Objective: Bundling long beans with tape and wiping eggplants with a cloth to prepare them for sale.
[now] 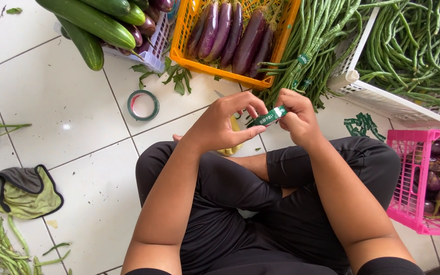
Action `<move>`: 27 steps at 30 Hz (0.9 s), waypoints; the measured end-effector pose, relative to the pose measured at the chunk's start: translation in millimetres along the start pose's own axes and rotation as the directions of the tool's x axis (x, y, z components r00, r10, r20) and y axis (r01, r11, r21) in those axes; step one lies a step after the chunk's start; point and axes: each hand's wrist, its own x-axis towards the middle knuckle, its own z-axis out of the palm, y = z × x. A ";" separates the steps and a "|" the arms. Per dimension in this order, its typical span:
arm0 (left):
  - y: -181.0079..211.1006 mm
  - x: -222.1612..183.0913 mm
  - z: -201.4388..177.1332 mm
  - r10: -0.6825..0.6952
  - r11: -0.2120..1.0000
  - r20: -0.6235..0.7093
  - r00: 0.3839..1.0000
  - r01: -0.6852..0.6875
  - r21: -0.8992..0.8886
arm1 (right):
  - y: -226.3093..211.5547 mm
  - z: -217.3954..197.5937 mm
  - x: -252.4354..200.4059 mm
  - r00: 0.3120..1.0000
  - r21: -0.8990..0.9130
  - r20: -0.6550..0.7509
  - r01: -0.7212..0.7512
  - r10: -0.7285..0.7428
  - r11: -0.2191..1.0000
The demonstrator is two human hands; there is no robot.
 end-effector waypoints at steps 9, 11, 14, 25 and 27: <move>1.7 -1.1 5.5 0.056 0.998 0.026 0.998 -0.056 -0.008 | -0.6 -3.9 -6.2 0.949 -0.147 -0.083 0.289 -0.303 0.946; 1.0 -0.1 7.7 0.079 0.997 0.013 0.997 -0.079 -0.014 | 0.4 -4.5 -6.7 0.942 -0.107 -0.125 0.299 -0.311 0.948; 0.1 2.7 10.2 0.096 0.995 -0.081 0.992 -0.098 -0.011 | -4.2 -3.7 -7.8 0.929 -0.074 -0.193 0.307 -0.316 0.949; -14.3 8.5 22.2 0.159 0.987 -0.246 0.956 -0.149 0.058 | -5.6 7.3 -8.5 0.877 -0.185 -0.181 0.415 -0.446 0.891; -15.5 9.2 25.0 0.173 0.985 -0.259 0.950 -0.160 0.071 | -6.9 7.5 -8.4 0.872 -0.188 -0.183 0.421 -0.453 0.887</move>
